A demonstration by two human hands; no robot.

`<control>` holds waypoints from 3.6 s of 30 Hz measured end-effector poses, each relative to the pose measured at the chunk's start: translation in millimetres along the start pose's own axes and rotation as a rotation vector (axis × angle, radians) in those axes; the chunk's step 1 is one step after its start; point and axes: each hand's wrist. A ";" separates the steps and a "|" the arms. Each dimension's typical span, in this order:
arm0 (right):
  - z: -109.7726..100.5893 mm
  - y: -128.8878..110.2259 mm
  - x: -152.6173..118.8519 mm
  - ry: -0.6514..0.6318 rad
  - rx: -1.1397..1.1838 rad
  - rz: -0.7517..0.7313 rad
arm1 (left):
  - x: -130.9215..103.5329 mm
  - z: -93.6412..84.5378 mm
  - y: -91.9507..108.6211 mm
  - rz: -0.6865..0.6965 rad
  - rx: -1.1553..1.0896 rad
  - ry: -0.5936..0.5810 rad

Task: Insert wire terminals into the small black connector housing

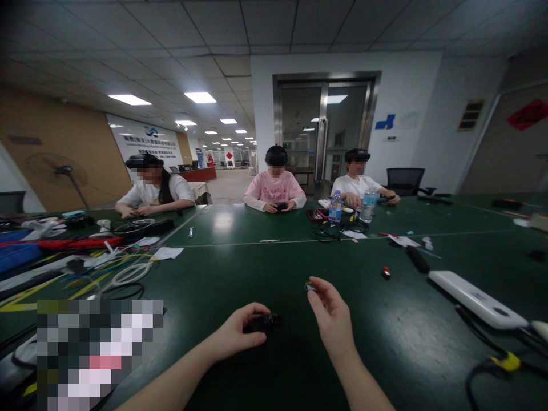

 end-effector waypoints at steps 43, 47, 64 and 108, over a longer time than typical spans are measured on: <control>25.1 1.2 -20.7 -0.482 -0.259 0.026 | 1.7 3.2 2.8 0.062 -0.037 0.014; 27.1 5.1 -24.1 -0.545 -0.300 0.005 | 1.8 3.5 2.2 0.060 -0.012 0.030; 24.5 -0.5 -27.0 -0.657 -0.582 -0.080 | 2.0 5.9 4.6 0.049 0.050 0.012; 22.1 17.4 -19.0 -0.662 -0.566 0.037 | -2.1 10.4 4.9 0.093 0.605 0.161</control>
Point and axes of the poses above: each hand's wrist, its own x-axis towards the middle knuckle, its own z-axis out of the palm, y = z × x, and after that the axes turned 3 degrees about x, right-handed
